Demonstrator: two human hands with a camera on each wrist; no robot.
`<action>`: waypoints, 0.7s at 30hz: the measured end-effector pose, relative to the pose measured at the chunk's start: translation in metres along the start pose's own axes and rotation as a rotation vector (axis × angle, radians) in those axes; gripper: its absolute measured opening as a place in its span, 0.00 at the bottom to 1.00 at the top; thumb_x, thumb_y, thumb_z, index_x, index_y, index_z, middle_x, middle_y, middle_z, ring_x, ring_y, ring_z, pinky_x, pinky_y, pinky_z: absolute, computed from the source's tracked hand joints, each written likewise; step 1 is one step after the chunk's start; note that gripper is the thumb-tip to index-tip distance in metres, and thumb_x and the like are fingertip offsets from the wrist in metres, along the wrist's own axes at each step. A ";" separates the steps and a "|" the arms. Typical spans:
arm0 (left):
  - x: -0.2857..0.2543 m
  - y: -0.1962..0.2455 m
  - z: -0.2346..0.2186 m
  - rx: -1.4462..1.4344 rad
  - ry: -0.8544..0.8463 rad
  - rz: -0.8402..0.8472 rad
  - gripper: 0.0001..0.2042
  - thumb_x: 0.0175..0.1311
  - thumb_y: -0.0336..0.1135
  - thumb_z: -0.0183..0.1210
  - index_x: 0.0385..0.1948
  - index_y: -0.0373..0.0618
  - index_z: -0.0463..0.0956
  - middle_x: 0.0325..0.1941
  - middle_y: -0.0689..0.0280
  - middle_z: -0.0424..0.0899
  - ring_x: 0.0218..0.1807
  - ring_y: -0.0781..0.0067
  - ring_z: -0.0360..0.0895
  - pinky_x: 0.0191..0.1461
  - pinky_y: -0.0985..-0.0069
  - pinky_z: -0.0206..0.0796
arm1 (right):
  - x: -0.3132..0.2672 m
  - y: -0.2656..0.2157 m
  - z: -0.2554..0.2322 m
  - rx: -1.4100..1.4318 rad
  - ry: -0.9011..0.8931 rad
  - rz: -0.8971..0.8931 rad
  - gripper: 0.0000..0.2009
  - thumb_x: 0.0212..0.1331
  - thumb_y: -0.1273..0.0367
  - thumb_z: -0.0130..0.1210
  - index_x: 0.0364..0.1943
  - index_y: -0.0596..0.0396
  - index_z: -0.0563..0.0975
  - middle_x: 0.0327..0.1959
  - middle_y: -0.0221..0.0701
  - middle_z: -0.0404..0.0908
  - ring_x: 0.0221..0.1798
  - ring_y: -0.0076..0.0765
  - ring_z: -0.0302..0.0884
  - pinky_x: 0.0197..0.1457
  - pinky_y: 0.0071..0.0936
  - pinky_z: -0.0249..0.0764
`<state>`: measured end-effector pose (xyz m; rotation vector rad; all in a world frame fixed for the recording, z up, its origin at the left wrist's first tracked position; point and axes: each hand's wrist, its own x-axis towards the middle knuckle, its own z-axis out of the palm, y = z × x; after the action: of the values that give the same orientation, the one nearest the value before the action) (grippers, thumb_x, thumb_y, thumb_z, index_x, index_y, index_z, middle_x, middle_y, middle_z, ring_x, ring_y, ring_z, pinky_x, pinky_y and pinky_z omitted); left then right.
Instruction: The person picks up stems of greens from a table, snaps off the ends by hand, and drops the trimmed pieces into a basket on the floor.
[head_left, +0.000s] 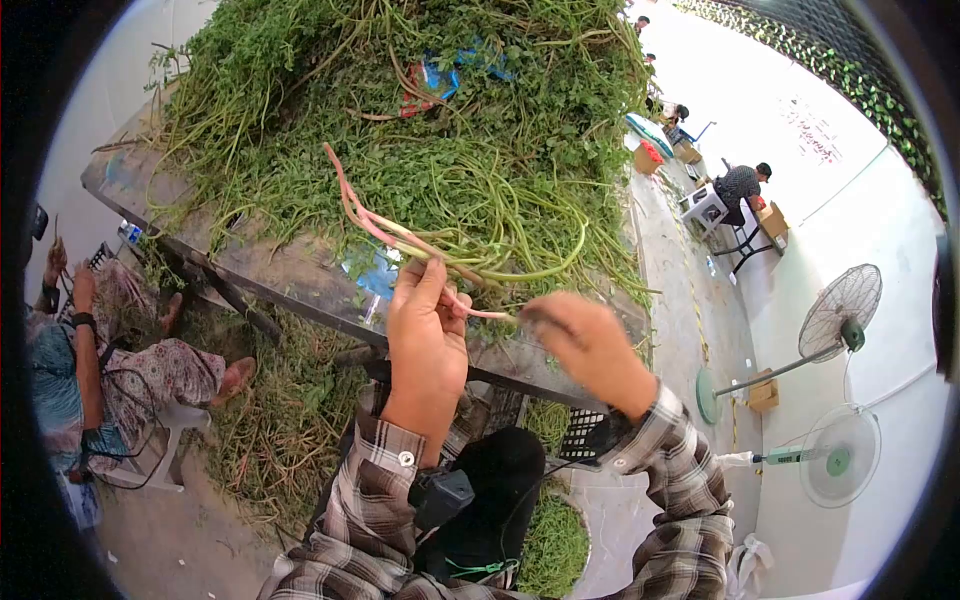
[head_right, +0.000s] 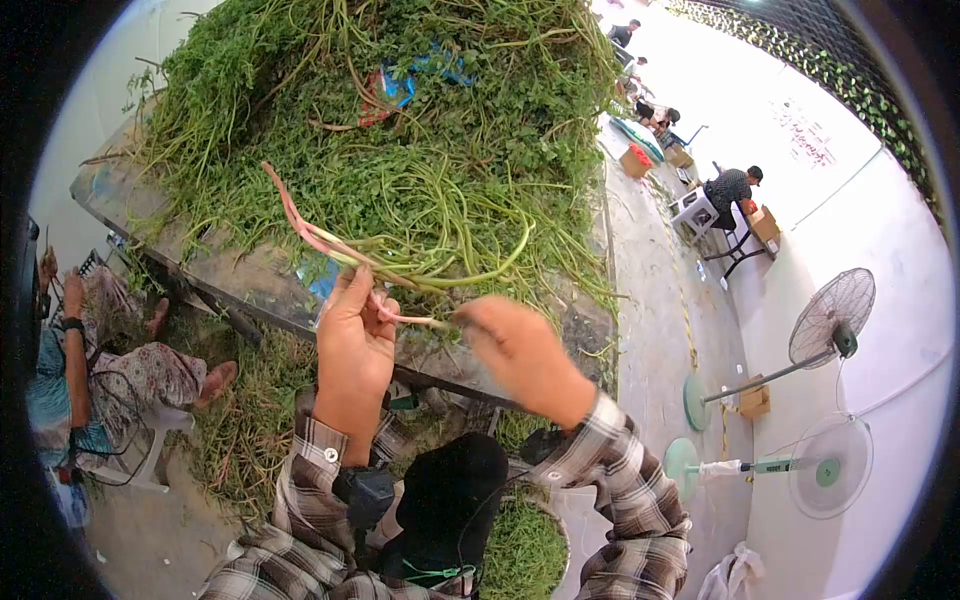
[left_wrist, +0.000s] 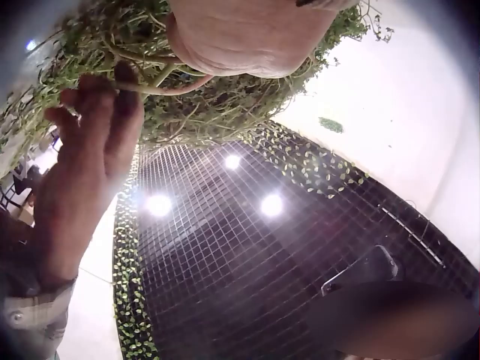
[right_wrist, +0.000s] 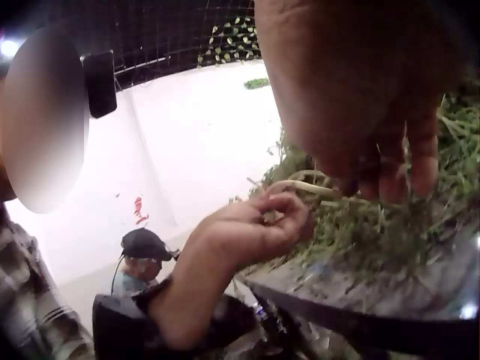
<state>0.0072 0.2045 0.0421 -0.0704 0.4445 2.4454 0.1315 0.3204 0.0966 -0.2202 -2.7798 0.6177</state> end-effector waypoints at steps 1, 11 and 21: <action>0.000 0.001 -0.001 -0.012 -0.009 0.007 0.02 0.65 0.29 0.49 0.36 0.43 0.67 0.22 0.72 0.67 0.24 0.83 0.64 0.28 0.83 0.58 | 0.000 -0.002 0.011 0.129 -0.079 -0.057 0.09 0.50 0.74 0.50 0.37 0.61 0.72 0.35 0.44 0.72 0.38 0.54 0.71 0.43 0.41 0.69; 0.004 0.003 -0.004 -0.006 0.032 0.026 0.04 0.65 0.29 0.49 0.39 0.44 0.68 0.24 0.73 0.66 0.22 0.86 0.63 0.27 0.83 0.59 | 0.048 0.094 0.078 -0.458 -0.117 -0.369 0.13 0.52 0.69 0.47 0.39 0.64 0.72 0.37 0.48 0.73 0.36 0.52 0.74 0.42 0.37 0.72; 0.009 0.002 -0.003 -0.010 0.079 0.010 0.02 0.63 0.29 0.52 0.35 0.43 0.69 0.20 0.71 0.68 0.22 0.82 0.64 0.24 0.82 0.58 | 0.043 0.091 0.028 -0.008 -0.110 0.087 0.14 0.53 0.72 0.47 0.43 0.59 0.74 0.42 0.44 0.76 0.44 0.51 0.72 0.51 0.36 0.69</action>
<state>-0.0014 0.2068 0.0385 -0.1694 0.4685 2.4607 0.0904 0.4000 0.0432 -0.3192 -2.8911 0.6585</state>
